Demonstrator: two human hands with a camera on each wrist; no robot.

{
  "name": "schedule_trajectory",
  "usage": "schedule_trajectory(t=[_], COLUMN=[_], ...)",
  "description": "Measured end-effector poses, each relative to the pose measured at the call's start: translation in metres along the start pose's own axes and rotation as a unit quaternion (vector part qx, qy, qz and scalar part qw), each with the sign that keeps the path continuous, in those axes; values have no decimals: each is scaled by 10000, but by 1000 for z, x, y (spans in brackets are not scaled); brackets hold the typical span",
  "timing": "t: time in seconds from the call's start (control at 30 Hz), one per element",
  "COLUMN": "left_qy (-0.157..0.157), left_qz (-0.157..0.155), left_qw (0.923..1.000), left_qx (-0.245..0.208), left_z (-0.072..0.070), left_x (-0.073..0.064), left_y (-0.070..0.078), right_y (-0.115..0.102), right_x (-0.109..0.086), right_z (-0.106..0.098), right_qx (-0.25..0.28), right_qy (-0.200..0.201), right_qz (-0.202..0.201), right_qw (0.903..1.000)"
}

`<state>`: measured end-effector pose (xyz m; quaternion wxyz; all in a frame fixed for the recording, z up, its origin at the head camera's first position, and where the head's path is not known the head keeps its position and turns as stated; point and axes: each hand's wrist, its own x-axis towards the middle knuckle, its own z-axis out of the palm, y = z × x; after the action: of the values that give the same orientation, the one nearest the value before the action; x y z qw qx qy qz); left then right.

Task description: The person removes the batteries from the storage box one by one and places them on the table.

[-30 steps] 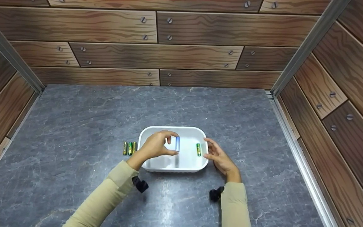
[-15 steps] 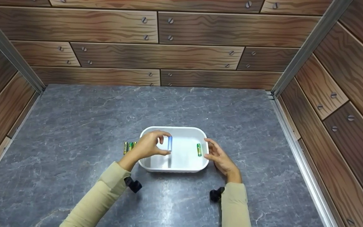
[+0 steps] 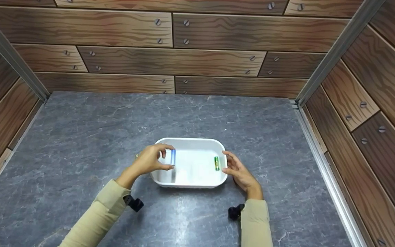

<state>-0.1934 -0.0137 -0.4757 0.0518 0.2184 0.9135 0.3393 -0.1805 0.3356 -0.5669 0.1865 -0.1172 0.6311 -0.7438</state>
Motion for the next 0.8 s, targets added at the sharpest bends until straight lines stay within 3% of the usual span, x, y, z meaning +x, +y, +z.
schedule_trajectory(t=[0.8], left_qy=[215], left_qz=[-291], left_qw=[9990], left_qx=[-253], left_z=[-19], left_x=[-16], left_y=[-31], right_y=[-1], right_x=[0], right_z=[1], right_qx=[34], right_qy=[-28], right_qz=[-34], right_qw=[10000])
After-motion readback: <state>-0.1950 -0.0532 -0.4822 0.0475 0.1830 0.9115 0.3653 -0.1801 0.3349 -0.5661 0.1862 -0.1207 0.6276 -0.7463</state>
